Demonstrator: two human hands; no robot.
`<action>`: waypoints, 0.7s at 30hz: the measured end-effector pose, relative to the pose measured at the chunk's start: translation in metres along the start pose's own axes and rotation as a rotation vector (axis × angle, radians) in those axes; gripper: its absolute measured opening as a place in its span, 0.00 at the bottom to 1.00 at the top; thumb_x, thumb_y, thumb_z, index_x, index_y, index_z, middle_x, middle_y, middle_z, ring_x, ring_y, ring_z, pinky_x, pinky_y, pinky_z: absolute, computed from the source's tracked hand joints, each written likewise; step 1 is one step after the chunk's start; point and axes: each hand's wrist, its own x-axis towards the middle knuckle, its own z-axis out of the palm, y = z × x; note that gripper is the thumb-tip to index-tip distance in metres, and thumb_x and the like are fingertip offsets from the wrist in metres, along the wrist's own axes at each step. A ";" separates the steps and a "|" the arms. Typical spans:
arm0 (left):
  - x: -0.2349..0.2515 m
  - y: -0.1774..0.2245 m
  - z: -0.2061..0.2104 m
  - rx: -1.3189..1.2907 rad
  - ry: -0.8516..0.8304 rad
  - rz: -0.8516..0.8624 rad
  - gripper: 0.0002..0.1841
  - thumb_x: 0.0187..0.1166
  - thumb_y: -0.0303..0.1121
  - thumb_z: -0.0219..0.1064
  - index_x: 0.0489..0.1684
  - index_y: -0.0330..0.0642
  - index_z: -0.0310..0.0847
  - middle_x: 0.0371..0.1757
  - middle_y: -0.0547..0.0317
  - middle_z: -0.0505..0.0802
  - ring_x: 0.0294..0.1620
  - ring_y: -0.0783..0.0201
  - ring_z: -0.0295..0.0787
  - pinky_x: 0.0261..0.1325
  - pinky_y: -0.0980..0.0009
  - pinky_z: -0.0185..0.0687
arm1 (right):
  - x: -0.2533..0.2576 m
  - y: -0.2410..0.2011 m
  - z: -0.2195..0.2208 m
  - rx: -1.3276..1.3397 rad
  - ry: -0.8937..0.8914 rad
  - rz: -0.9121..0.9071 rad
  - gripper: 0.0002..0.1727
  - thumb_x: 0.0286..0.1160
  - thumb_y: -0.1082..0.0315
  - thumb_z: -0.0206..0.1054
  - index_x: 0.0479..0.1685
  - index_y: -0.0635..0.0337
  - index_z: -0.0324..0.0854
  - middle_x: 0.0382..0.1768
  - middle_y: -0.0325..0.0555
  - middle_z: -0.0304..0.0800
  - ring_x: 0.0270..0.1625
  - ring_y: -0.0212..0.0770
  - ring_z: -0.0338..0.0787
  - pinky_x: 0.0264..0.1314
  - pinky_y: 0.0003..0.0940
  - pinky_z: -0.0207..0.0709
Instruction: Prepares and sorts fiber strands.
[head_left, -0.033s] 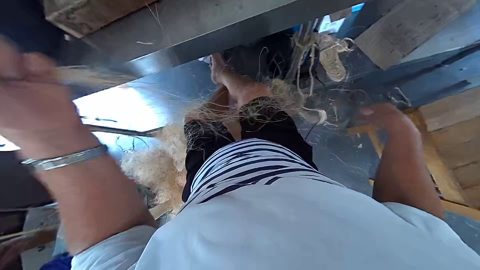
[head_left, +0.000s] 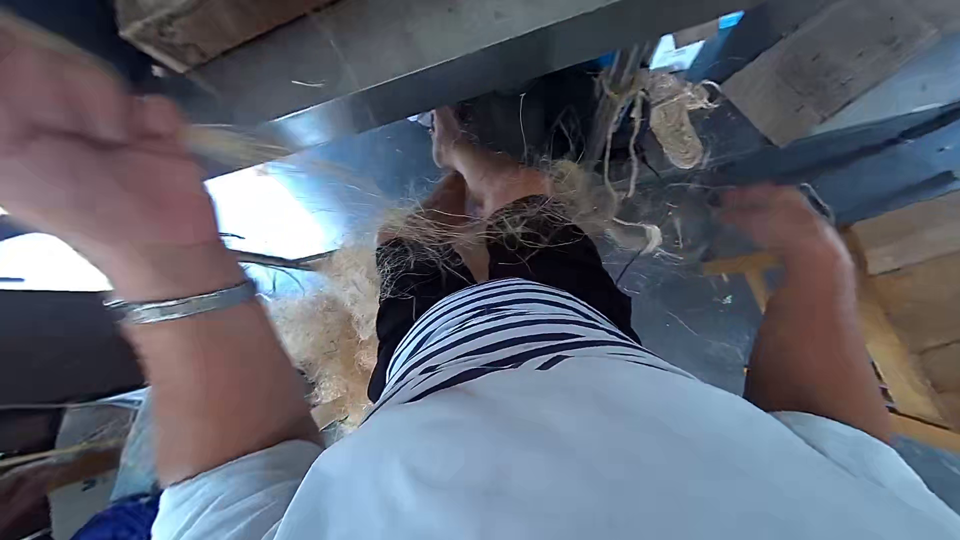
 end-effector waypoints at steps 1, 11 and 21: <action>-0.009 -0.006 0.032 -0.040 -0.083 -0.015 0.22 0.89 0.27 0.35 0.25 0.50 0.71 0.14 0.71 0.72 0.19 0.73 0.72 0.37 0.73 0.81 | -0.001 -0.040 -0.004 0.087 0.063 -0.187 0.25 0.84 0.63 0.66 0.75 0.69 0.76 0.71 0.67 0.81 0.74 0.59 0.82 0.78 0.59 0.72; -0.031 -0.030 0.131 -0.197 -0.420 -0.063 0.21 0.87 0.26 0.36 0.27 0.49 0.74 0.15 0.72 0.76 0.23 0.72 0.77 0.44 0.68 0.83 | -0.052 -0.295 0.076 0.938 -0.392 -1.000 0.09 0.89 0.71 0.53 0.41 0.61 0.78 0.24 0.29 0.75 0.22 0.21 0.71 0.24 0.18 0.68; -0.007 -0.014 -0.063 -0.024 0.239 0.008 0.24 0.94 0.33 0.34 0.25 0.49 0.71 0.11 0.71 0.71 0.13 0.75 0.67 0.21 0.80 0.69 | -0.001 -0.006 -0.006 0.047 0.081 0.074 0.18 0.92 0.59 0.55 0.61 0.67 0.79 0.44 0.57 0.81 0.38 0.45 0.77 0.42 0.48 0.73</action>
